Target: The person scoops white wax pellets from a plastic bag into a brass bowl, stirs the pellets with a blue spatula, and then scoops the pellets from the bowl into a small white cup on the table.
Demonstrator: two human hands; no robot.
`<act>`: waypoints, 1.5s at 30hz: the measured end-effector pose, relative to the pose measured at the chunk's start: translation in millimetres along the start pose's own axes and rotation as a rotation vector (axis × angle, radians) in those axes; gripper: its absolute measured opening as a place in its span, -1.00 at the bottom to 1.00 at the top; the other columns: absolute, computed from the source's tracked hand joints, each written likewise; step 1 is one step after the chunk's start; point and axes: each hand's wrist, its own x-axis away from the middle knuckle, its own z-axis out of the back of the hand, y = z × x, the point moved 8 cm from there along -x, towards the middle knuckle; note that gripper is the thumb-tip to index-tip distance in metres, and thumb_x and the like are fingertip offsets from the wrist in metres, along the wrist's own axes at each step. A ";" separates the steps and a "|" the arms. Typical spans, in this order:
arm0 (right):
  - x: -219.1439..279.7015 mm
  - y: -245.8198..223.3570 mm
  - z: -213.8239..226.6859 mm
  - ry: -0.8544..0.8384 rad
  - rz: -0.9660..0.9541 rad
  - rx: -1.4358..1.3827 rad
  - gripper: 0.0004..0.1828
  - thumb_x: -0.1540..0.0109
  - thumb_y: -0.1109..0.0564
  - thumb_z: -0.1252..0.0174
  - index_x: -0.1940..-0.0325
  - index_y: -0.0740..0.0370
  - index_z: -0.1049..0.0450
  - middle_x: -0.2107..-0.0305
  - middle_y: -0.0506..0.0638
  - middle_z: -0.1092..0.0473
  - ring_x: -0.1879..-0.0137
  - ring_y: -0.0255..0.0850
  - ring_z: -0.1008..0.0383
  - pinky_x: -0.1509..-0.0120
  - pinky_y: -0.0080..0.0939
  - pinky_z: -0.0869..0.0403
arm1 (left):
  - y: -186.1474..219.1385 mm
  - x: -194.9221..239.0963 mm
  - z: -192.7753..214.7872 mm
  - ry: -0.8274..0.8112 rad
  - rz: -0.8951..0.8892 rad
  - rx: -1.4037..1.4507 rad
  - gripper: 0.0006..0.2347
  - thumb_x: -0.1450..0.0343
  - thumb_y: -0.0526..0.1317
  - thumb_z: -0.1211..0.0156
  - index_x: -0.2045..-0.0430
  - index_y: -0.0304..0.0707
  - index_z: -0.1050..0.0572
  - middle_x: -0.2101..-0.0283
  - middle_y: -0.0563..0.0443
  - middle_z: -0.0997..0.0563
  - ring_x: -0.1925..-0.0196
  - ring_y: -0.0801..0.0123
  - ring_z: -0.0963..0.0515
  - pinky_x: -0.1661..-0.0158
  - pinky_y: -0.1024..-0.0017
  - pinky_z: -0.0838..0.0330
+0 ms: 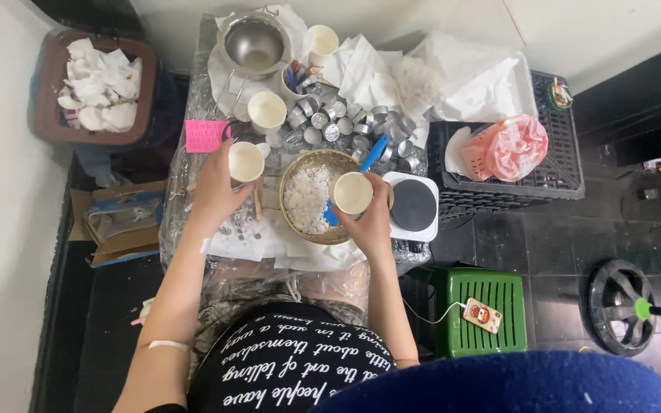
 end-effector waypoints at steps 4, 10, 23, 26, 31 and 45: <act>3.1 -3.6 0.9 -0.045 0.063 -0.021 -0.06 -0.01 0.14 -0.55 -0.37 0.31 -0.20 -0.21 0.19 -0.31 -0.36 0.00 -0.34 -0.43 -0.05 -0.34 | -2.6 8.8 -5.9 -0.071 -0.074 0.127 -0.09 -0.24 -0.25 -0.43 -0.49 -0.53 0.01 -0.41 -0.56 -0.20 -0.47 -0.32 -0.19 -0.36 0.01 -0.15; 8.0 6.1 -32.0 -0.354 -0.150 -0.353 -0.02 -0.03 0.08 -0.51 -0.46 0.19 -0.17 -0.33 0.10 -0.27 -0.41 -0.09 -0.34 -0.41 -0.10 -0.38 | 97.2 18.0 7.7 -0.207 -0.089 0.140 -0.13 -0.18 -0.11 -0.55 -0.37 -0.34 -0.14 -0.38 -0.41 -0.31 -0.44 -0.16 -0.28 -0.35 0.04 -0.16; -110.5 118.4 4.3 -0.037 -0.051 0.208 -0.39 -0.22 -0.10 -0.42 -0.24 0.22 -0.44 -0.03 0.15 -0.47 -0.13 0.11 -0.43 -0.22 0.05 -0.43 | 103.3 33.5 -1.5 -0.024 -0.092 0.187 -0.31 -0.21 -0.14 -0.57 -0.19 -0.38 -0.31 -0.14 -0.31 -0.47 -0.19 -0.12 -0.49 -0.18 0.08 -0.37; -123.6 131.6 -8.0 -0.022 -0.030 0.408 -0.53 -0.20 -0.15 -0.42 0.07 0.25 -0.52 0.18 0.18 -0.50 0.01 0.11 -0.48 -0.09 0.04 -0.45 | 103.5 32.4 4.4 0.040 -0.126 0.212 -0.33 -0.22 -0.21 -0.56 -0.18 -0.39 -0.29 -0.19 -0.29 -0.42 -0.24 -0.11 -0.45 -0.22 0.12 -0.38; -114.9 94.8 3.4 0.064 0.137 0.368 -0.63 -0.10 -0.09 -0.46 0.36 0.24 -0.54 0.44 0.12 -0.48 0.30 0.06 -0.48 0.22 -0.01 -0.45 | 83.1 40.2 -5.2 0.052 -0.053 0.322 -0.33 -0.23 -0.24 -0.53 -0.20 -0.41 -0.27 -0.20 -0.27 -0.38 -0.26 -0.03 -0.45 -0.18 0.19 -0.42; 48.0 95.1 9.7 0.448 -0.356 -0.558 -0.79 -0.34 0.23 -0.21 0.08 0.25 -0.28 0.39 -0.01 -0.46 0.39 -0.31 -0.57 0.34 -0.33 -0.58 | 63.7 40.0 -9.2 -0.001 -0.026 0.268 -0.33 -0.24 -0.16 -0.54 -0.21 -0.37 -0.31 -0.19 -0.19 -0.42 -0.19 0.07 -0.49 -0.06 0.23 -0.46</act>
